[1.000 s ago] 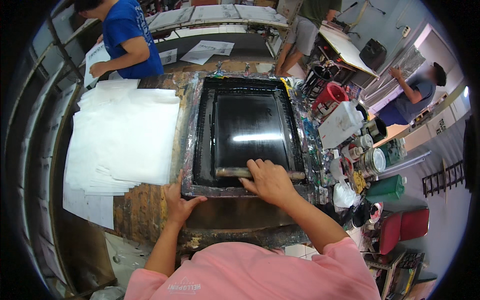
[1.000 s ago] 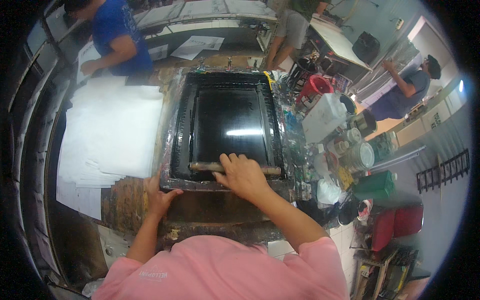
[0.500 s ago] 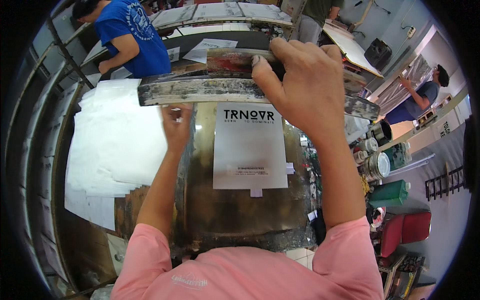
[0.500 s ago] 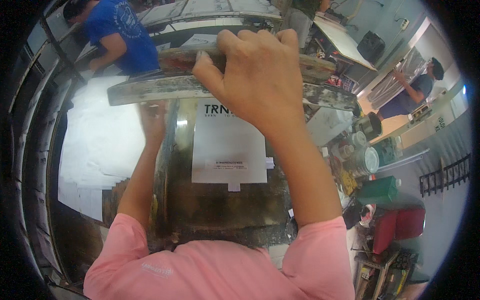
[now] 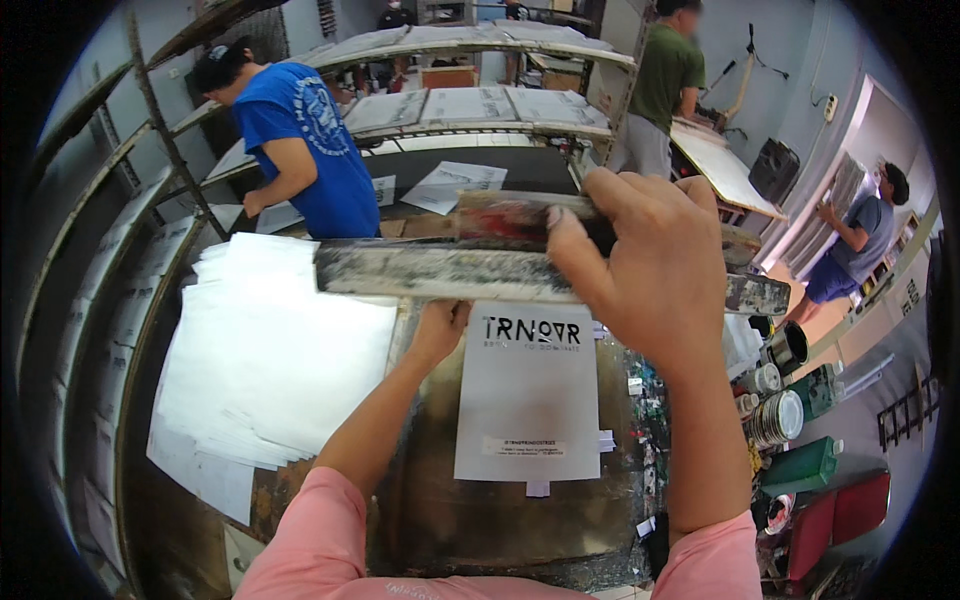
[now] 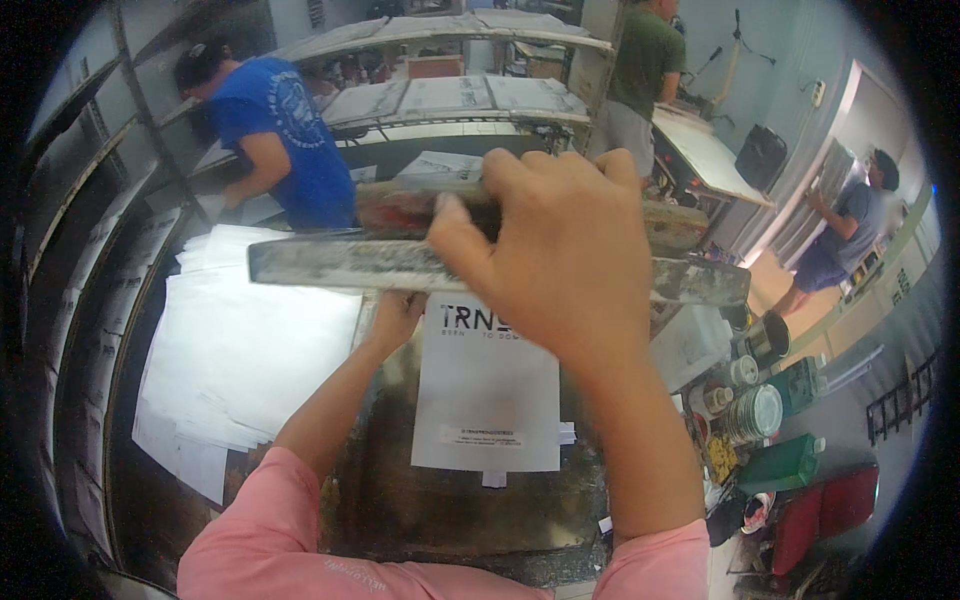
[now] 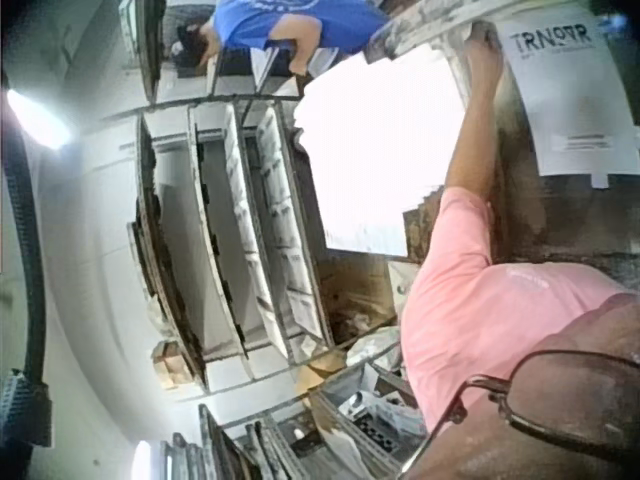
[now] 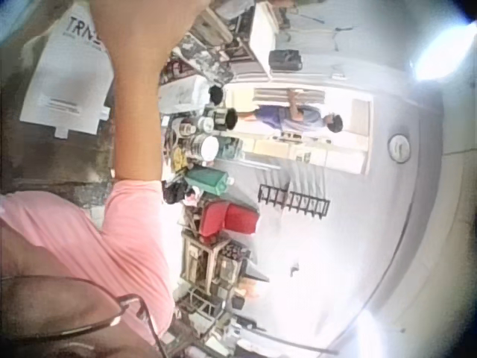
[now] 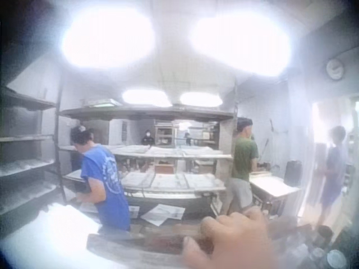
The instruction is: The person repeatedly places white paper sheets under a screen printing frame, pulls a squeegee across the screen to apply ink, and then removes the printed sheet. This cycle is performed continuously on a stack of paper.
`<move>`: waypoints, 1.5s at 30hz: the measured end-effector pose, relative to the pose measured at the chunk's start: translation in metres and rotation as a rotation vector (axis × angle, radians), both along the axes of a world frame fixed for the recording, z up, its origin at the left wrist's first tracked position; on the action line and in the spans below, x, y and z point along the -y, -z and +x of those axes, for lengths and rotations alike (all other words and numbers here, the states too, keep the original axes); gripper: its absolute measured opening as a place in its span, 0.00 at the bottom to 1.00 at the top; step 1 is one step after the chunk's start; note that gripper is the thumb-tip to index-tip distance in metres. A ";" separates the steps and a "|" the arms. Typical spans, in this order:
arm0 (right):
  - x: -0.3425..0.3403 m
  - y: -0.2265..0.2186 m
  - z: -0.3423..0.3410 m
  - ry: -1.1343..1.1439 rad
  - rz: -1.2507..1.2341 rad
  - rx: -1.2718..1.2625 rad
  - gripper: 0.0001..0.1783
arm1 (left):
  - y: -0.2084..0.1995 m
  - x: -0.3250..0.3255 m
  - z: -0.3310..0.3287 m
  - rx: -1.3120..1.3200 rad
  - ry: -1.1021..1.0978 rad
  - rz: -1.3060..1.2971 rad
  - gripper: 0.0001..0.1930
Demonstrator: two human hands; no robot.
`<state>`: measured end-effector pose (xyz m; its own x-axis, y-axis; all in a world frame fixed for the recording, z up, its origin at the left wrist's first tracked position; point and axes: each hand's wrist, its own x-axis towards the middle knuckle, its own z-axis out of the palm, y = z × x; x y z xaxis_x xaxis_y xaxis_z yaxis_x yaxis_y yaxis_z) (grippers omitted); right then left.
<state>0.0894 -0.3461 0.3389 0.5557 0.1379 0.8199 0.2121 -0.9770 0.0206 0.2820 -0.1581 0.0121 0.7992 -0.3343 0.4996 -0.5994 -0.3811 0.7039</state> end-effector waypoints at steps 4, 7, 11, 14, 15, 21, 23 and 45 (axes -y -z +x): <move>-0.007 -0.001 -0.006 -0.006 0.004 -0.053 0.20 | -0.023 -0.053 -0.024 -0.276 -0.093 -0.128 0.08; -0.021 0.009 -0.023 -0.004 -0.012 -0.119 0.18 | 0.008 -0.143 -0.067 -0.229 -0.298 -0.470 0.08; -0.020 0.023 -0.038 0.021 -0.004 -0.088 0.16 | 0.026 -0.245 -0.106 -0.152 -0.585 -0.468 0.10; -0.021 0.024 -0.039 0.005 -0.007 -0.070 0.16 | 0.027 -0.327 -0.124 -0.077 -0.777 -0.425 0.10; -0.023 0.024 -0.041 0.000 -0.009 -0.072 0.16 | 0.026 -0.354 -0.125 -0.041 -0.829 -0.414 0.10; -0.022 0.027 -0.046 -0.008 -0.031 -0.067 0.16 | 0.003 -0.390 -0.167 -0.021 -1.151 0.120 0.34; -0.026 0.040 -0.045 -0.019 -0.027 -0.040 0.17 | -0.001 -0.341 -0.208 -0.028 -0.661 0.480 0.52; -0.007 0.003 -0.016 -0.004 -0.049 -0.175 0.24 | 0.004 0.045 -0.293 0.082 0.502 0.713 0.67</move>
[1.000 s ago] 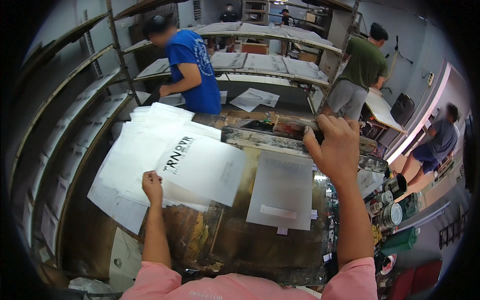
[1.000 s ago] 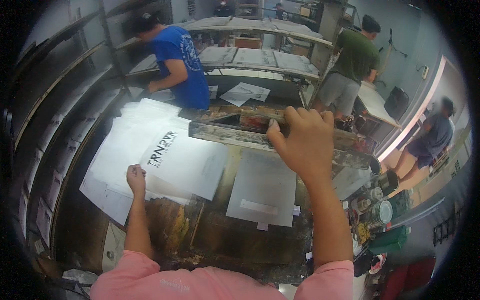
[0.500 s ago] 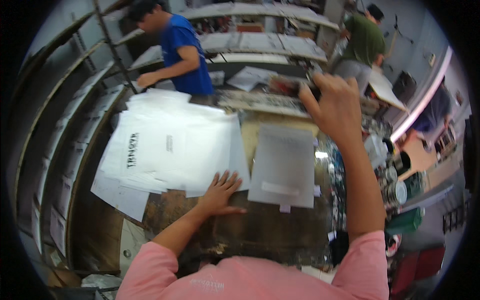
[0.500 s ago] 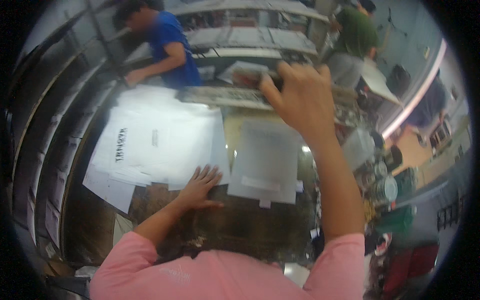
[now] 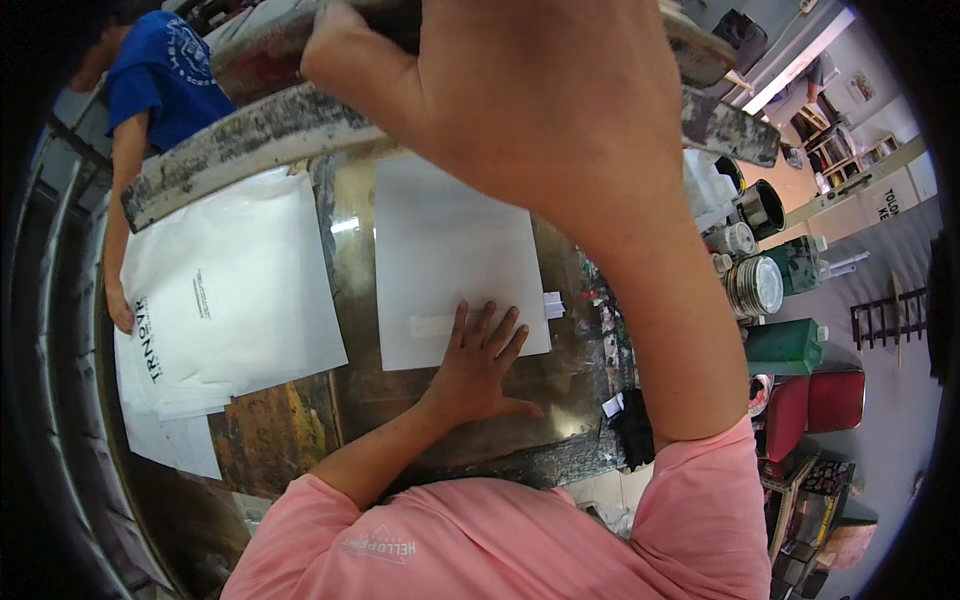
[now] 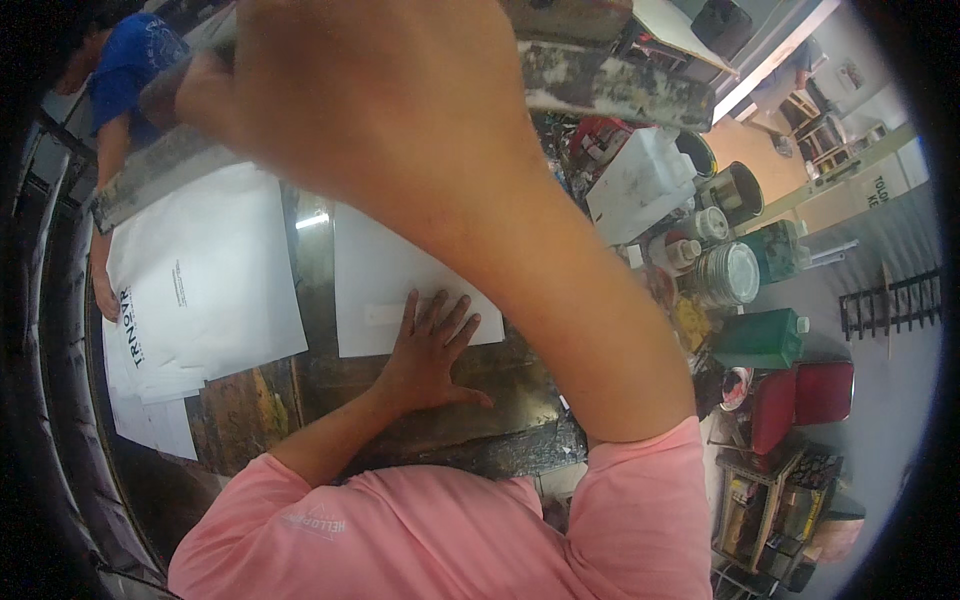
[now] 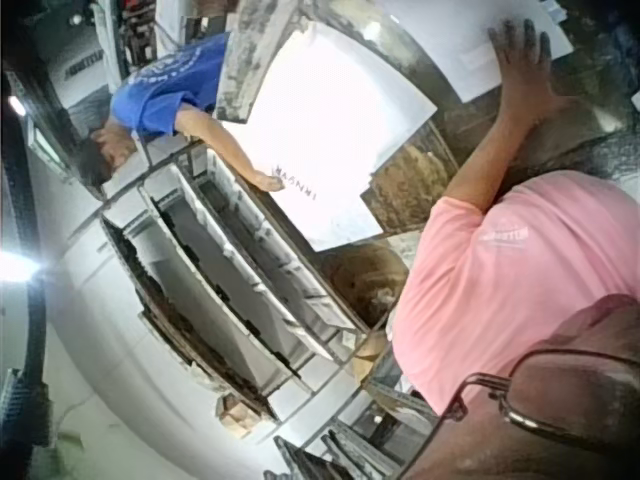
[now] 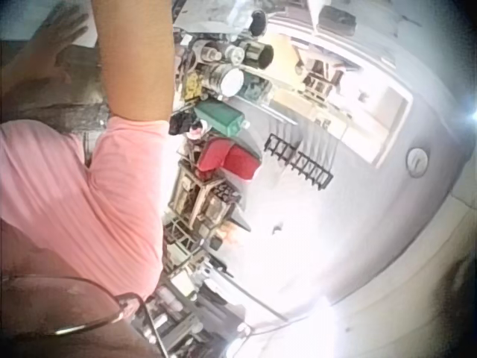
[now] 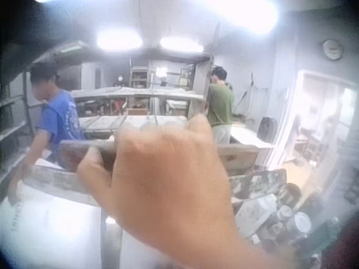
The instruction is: The person repeatedly places white paper sheets under a screen printing frame, pulls a squeegee across the screen to apply ink, and then removes the printed sheet. This cycle is performed continuously on a stack of paper.
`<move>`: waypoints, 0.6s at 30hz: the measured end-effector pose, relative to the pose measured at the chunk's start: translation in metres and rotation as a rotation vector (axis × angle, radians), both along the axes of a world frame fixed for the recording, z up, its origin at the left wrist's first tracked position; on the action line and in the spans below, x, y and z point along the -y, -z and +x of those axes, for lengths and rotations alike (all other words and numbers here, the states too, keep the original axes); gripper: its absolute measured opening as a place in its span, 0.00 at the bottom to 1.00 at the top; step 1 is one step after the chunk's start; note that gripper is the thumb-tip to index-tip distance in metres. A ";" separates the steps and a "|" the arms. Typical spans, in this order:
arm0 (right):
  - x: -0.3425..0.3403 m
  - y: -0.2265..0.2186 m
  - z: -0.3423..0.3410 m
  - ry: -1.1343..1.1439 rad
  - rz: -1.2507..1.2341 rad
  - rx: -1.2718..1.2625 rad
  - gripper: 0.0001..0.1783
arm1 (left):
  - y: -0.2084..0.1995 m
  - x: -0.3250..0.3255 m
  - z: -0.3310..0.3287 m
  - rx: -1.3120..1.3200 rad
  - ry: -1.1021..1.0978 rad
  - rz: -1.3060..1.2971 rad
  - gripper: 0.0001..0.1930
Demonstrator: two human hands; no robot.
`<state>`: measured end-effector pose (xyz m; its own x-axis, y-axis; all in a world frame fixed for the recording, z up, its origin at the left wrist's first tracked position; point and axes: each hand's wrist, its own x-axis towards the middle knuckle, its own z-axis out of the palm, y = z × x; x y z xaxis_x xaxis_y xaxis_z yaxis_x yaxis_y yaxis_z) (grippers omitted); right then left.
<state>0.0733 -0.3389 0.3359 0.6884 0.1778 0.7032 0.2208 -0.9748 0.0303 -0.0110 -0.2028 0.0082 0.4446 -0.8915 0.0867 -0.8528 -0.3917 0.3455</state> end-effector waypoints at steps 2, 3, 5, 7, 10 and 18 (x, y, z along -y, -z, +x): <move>-0.003 -0.033 -0.008 -0.009 0.161 -0.287 0.24 | 0.000 -0.002 -0.002 0.012 0.006 -0.028 0.66; -0.004 -0.034 -0.009 -0.013 0.171 -0.277 0.24 | 0.000 -0.003 -0.002 0.020 0.005 -0.035 0.65; 0.000 -0.007 0.001 0.008 0.089 -0.052 0.24 | -0.002 -0.001 -0.002 0.038 0.003 -0.048 0.65; -0.001 0.012 0.007 -0.013 0.002 0.191 0.24 | 0.005 0.000 -0.003 0.061 0.006 -0.091 0.65; -0.006 0.008 -0.003 -0.064 0.011 0.234 0.26 | -0.002 -0.008 0.001 0.090 -0.056 -0.226 0.61; -0.015 0.109 -0.088 0.002 -0.102 -0.201 0.47 | -0.123 -0.168 0.046 -0.932 -0.439 -1.262 0.65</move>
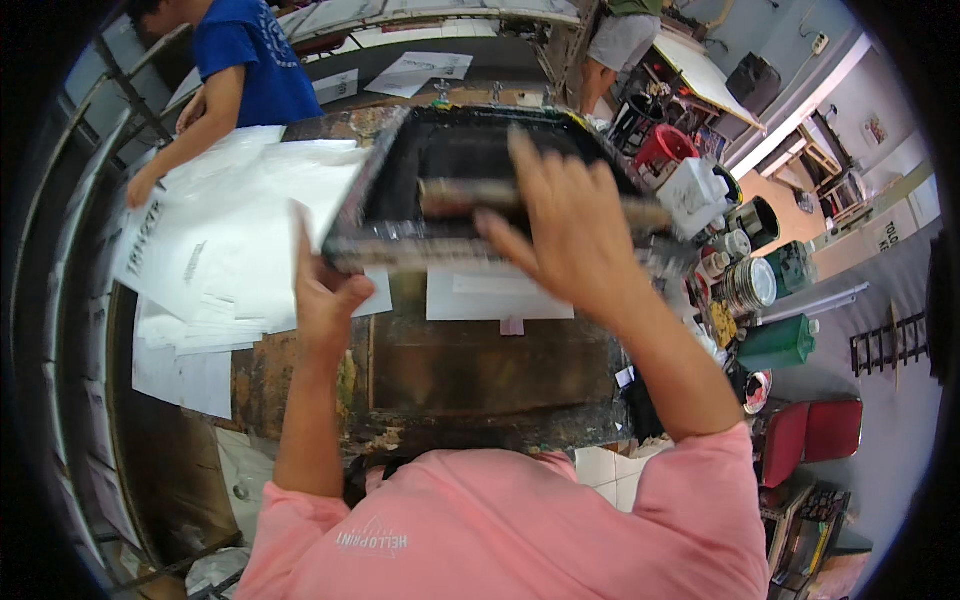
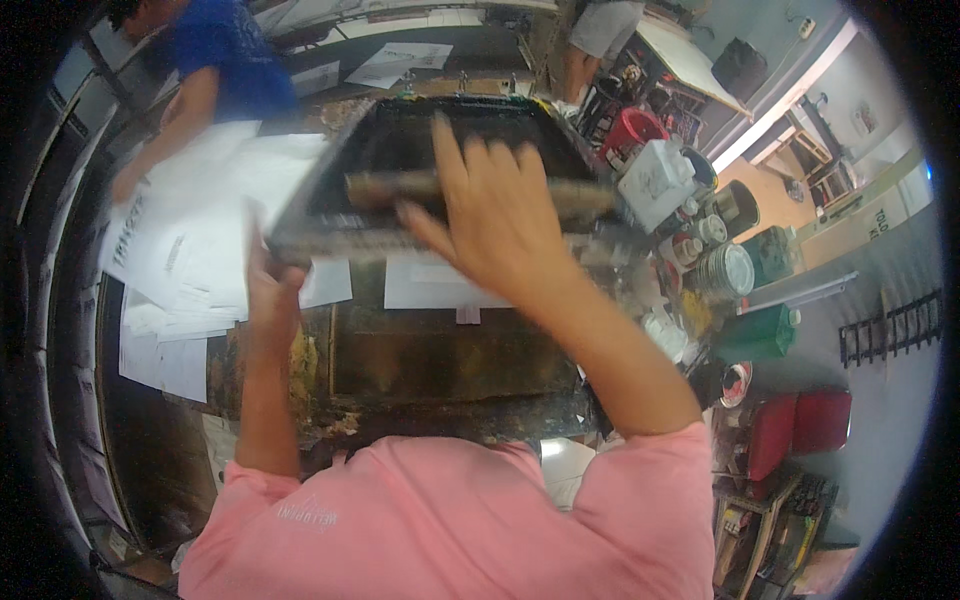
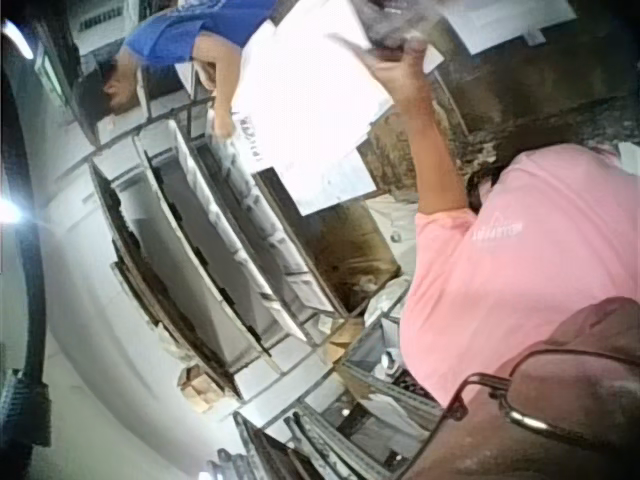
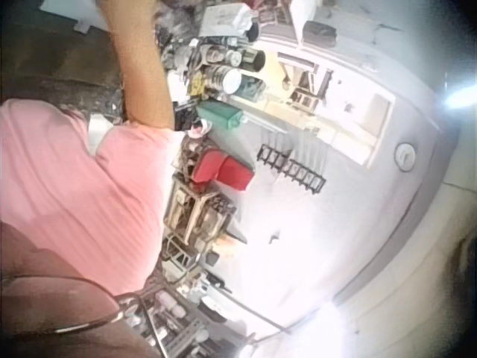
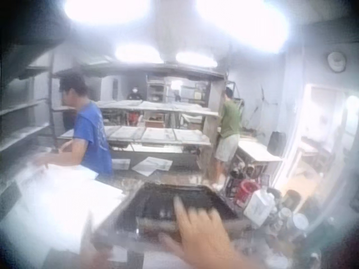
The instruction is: The person repeatedly places white paper sheets under a screen printing frame, pulls a squeegee across the screen to apply ink, and then removes the printed sheet. This cycle is performed continuously on a stack of paper.
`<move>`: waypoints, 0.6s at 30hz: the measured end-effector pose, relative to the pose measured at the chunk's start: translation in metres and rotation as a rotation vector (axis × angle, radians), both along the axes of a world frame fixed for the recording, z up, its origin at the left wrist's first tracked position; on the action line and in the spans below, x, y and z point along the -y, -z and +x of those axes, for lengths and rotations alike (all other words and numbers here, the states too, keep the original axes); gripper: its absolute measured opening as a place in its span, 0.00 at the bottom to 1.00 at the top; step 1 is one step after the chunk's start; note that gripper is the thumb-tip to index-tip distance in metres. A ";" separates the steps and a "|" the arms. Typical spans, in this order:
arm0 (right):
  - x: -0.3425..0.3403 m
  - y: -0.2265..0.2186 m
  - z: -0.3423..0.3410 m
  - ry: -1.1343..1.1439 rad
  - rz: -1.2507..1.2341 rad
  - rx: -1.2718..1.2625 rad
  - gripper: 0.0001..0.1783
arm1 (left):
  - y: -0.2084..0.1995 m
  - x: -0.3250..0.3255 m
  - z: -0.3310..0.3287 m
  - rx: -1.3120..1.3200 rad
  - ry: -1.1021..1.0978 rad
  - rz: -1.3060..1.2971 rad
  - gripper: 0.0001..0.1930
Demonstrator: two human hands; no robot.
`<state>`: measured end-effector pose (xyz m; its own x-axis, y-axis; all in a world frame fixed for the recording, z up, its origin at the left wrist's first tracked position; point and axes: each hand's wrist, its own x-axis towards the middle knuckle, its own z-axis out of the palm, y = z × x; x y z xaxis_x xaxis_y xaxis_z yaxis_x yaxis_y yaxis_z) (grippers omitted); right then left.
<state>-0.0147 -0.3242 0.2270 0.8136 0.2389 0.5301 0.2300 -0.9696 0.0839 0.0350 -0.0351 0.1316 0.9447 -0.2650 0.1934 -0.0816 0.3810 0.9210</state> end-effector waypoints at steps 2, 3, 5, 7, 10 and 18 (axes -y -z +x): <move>0.004 0.027 -0.022 -0.125 0.047 -0.213 0.32 | 0.027 -0.003 -0.021 -0.037 -0.166 0.531 0.64; 0.006 0.045 -0.030 -0.156 0.072 -0.374 0.26 | 0.046 -0.009 -0.030 0.010 -0.201 0.640 0.63; -0.002 0.079 -0.044 -0.103 0.124 -0.500 0.20 | 0.078 -0.014 -0.042 -0.001 -0.232 0.788 0.62; -0.005 0.128 -0.056 -0.100 0.247 -0.509 0.21 | 0.095 -0.018 -0.046 0.266 -0.317 1.255 0.61; -0.018 0.156 -0.063 -0.081 0.279 -0.477 0.23 | 0.121 -0.024 -0.043 0.415 -0.361 1.386 0.60; 0.033 0.198 0.114 -0.089 0.218 -0.225 0.22 | 0.121 -0.029 -0.043 0.362 -0.309 1.384 0.61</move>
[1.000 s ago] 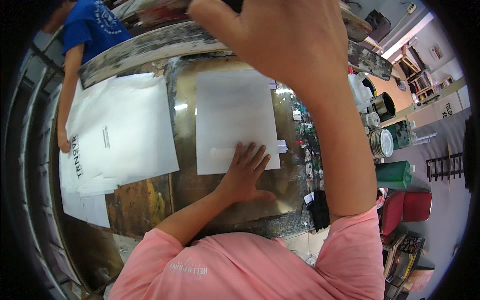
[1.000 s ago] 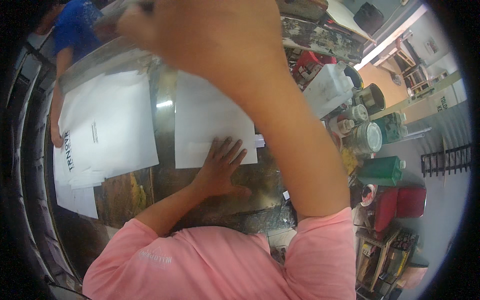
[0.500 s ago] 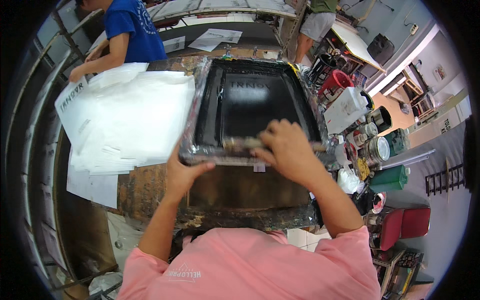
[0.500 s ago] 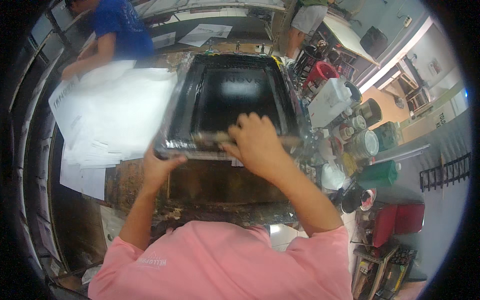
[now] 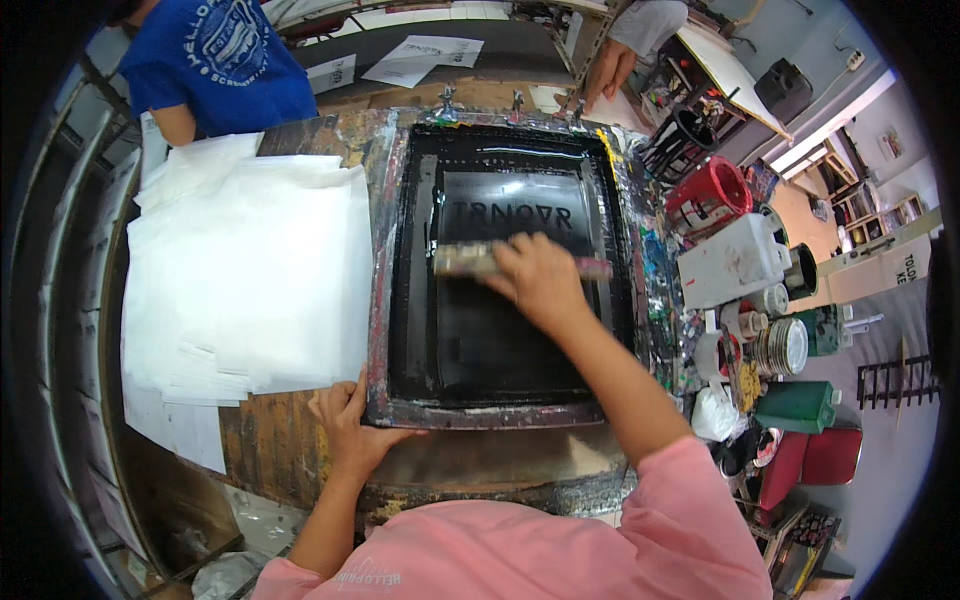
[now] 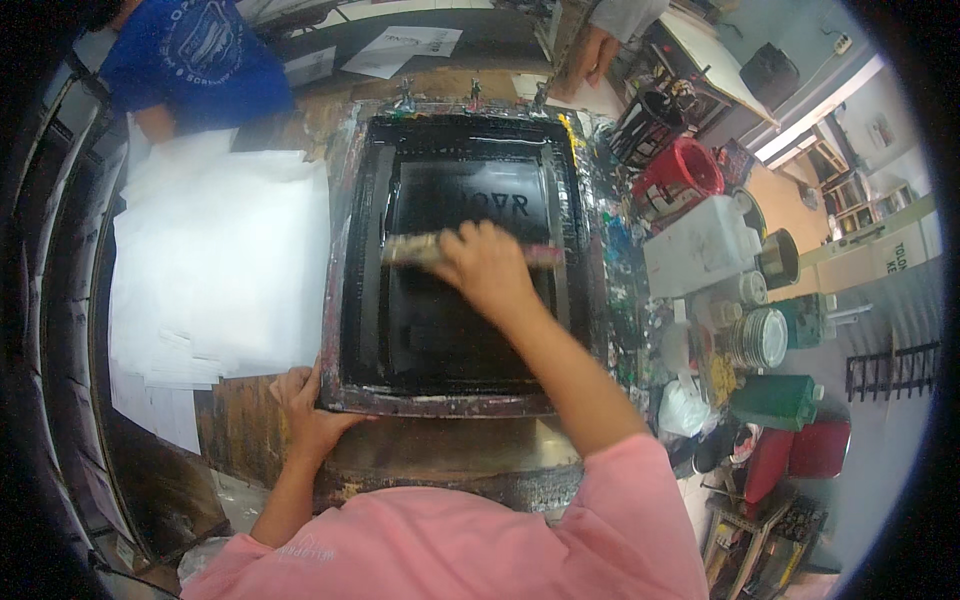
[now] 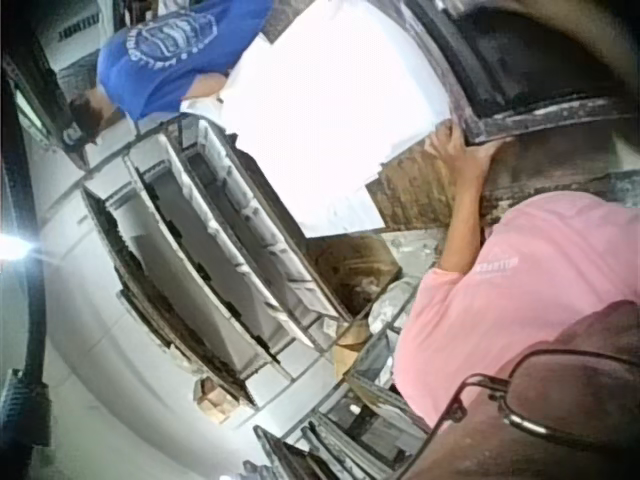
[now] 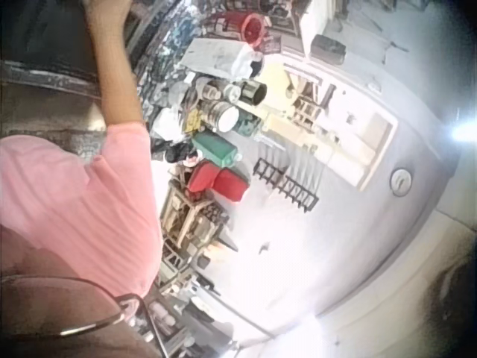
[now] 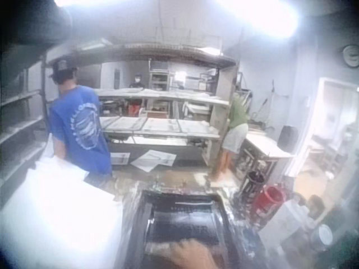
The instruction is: The person repeatedly places white paper sheets under a screen printing frame, pulls a squeegee across the screen to apply ink, and then removes the printed sheet. This cycle is performed continuously on a stack of paper.
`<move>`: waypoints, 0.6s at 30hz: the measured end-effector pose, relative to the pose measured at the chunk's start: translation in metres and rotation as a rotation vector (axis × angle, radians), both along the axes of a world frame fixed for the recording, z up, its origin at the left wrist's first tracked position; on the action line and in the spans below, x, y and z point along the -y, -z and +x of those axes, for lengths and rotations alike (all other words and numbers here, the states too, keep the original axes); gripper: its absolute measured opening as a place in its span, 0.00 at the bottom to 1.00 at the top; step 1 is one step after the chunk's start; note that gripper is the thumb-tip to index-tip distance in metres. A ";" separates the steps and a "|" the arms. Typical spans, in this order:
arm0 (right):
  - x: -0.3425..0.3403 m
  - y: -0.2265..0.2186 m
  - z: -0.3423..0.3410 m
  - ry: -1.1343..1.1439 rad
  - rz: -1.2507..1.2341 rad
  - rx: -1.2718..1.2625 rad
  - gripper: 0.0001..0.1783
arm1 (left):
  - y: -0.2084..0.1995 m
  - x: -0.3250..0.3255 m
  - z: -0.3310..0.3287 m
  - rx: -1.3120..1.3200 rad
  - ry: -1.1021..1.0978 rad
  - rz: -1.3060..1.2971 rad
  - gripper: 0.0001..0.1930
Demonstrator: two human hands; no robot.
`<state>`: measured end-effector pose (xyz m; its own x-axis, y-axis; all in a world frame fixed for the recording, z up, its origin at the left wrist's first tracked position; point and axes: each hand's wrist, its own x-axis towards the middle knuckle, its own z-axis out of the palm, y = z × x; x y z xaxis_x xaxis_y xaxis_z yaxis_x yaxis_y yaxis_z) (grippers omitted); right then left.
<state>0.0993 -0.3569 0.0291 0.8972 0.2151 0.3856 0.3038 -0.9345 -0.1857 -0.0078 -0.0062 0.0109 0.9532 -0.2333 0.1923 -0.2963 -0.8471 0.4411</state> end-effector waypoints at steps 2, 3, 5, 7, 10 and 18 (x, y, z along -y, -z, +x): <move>0.024 0.001 0.060 0.003 -0.029 0.016 0.20 | -0.005 0.002 0.000 -0.013 0.001 -0.018 0.62; 0.034 0.000 0.087 -0.006 -0.063 -0.005 0.21 | -0.003 0.000 0.000 -0.020 -0.001 -0.016 0.64; 0.045 -0.036 0.131 -0.037 -0.102 -0.181 0.27 | 0.001 -0.005 0.001 0.023 0.045 -0.062 0.66; 0.058 -0.055 0.159 -0.096 -0.055 -0.218 0.30 | 0.001 -0.007 0.002 0.029 0.073 -0.122 0.67; 0.071 -0.033 0.162 -0.031 -0.069 -0.076 0.28 | -0.003 -0.003 -0.002 0.006 0.109 -0.206 0.67; 0.007 -0.020 -0.025 -0.005 -0.168 -0.082 0.23 | 0.000 -0.004 -0.002 0.074 0.103 -0.194 0.64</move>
